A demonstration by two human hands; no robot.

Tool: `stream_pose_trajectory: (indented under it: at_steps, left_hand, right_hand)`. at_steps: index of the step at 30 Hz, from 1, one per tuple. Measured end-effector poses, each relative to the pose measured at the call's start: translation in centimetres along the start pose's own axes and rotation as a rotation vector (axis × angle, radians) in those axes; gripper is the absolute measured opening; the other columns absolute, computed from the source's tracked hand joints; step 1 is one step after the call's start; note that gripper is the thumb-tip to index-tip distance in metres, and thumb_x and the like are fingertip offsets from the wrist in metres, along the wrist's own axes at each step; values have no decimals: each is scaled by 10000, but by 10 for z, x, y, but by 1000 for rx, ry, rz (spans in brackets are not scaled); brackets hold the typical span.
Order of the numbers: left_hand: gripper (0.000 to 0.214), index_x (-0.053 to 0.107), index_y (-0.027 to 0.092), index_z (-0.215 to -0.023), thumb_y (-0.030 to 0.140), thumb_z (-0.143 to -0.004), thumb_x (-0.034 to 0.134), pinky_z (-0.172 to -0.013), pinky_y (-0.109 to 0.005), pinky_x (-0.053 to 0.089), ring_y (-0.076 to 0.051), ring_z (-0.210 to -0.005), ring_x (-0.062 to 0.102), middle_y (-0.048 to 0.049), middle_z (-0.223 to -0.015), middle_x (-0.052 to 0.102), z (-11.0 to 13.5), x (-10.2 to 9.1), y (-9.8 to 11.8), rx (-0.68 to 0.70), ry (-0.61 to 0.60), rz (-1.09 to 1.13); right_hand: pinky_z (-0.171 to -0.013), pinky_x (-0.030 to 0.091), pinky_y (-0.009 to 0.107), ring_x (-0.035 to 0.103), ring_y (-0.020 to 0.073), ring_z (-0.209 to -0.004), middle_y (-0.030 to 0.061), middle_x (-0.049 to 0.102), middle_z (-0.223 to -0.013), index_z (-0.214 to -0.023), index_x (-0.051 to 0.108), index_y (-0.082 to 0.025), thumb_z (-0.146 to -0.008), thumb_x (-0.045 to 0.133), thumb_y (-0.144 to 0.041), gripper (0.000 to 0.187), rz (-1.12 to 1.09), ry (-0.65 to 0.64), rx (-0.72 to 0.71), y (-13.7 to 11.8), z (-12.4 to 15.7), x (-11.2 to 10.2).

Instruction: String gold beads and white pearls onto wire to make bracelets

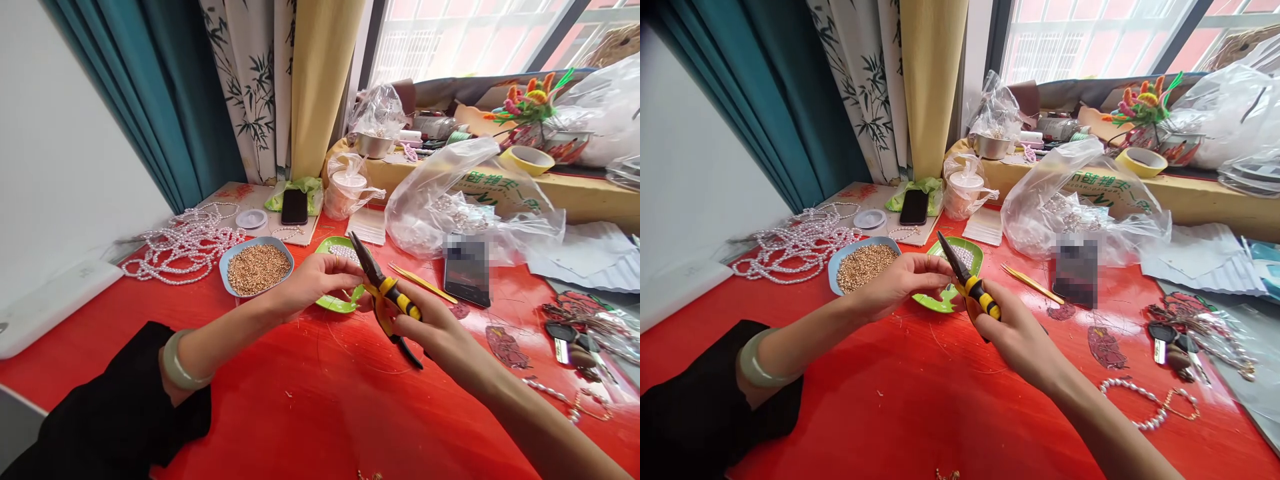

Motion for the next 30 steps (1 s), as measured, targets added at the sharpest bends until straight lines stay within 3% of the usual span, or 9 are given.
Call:
stream_pose_trajectory:
  at_steps: [10,17,23,27,30]
  left_hand:
    - [96,713,146,-732,168,-663,650,-664,-249,439,-98,-649,546,-15,-705,653,7,1,8,-1,36,-69]
    - [70,690,154,-741,203,-693,681,-641,-217,426,-80,-660,536,-2,-736,649,9,7,10,31,-38,-24]
    - [59,634,128,-663,163,-681,678,-555,-199,389,-59,-558,494,22,-615,584,12,10,11,24,-38,5]
    - [103,633,128,-663,215,-686,684,-494,-202,348,-61,-511,463,26,-561,555,19,15,14,5,-45,-74]
    - [125,649,131,-701,247,-691,695,-506,-194,368,-66,-542,504,12,-608,602,22,16,15,-13,-37,-75]
  right_hand:
    - [-511,332,255,378,128,-574,-26,421,-653,-778,470,-206,-706,449,-171,83,-23,5,-36,-6,4,-2]
    - [-468,346,251,401,112,-515,-23,480,-665,-755,442,-218,-705,399,-117,120,3,34,-71,-8,12,1]
    - [-472,313,280,403,152,-506,-6,469,-603,-735,388,-231,-714,408,-156,80,500,258,-144,-12,17,-12]
    - [-499,311,275,501,181,-573,32,563,-668,-759,429,-227,-752,404,-192,43,887,395,70,0,8,-44]
    - [-485,272,278,539,211,-600,55,597,-696,-782,475,-219,-736,439,-213,59,978,409,171,13,-2,-66]
Point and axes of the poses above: each hand's wrist, its own z-axis away from the middle knuckle, its own x-axis out of the palm, y = z × x, the point moved 8 cm from there along -z, towards the middle knuckle
